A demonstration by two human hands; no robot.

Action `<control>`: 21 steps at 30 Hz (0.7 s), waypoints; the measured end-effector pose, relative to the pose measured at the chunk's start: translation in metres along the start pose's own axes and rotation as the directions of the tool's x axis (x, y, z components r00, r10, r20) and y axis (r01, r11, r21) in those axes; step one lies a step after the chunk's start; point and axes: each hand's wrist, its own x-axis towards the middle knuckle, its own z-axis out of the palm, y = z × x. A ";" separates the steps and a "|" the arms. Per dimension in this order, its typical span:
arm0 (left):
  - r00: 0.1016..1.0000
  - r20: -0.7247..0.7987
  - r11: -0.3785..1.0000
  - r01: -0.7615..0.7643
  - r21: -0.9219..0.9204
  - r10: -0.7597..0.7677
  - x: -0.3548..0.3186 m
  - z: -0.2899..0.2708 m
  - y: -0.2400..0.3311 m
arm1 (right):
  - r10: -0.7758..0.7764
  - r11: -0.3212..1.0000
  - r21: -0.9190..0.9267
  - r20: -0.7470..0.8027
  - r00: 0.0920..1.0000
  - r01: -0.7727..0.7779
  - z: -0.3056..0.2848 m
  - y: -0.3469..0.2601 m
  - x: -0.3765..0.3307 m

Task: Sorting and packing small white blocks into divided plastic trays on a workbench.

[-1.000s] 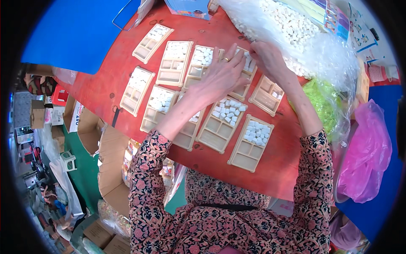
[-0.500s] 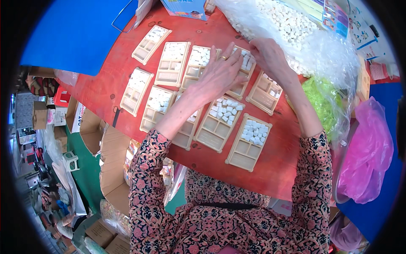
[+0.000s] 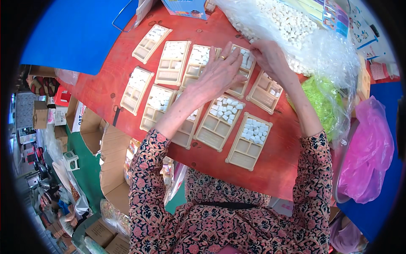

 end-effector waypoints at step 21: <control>0.997 0.063 0.997 0.047 -0.066 -0.043 -0.008 -0.008 -0.003 | 0.000 0.999 -0.053 0.044 0.999 0.003 0.006 -0.006 -0.002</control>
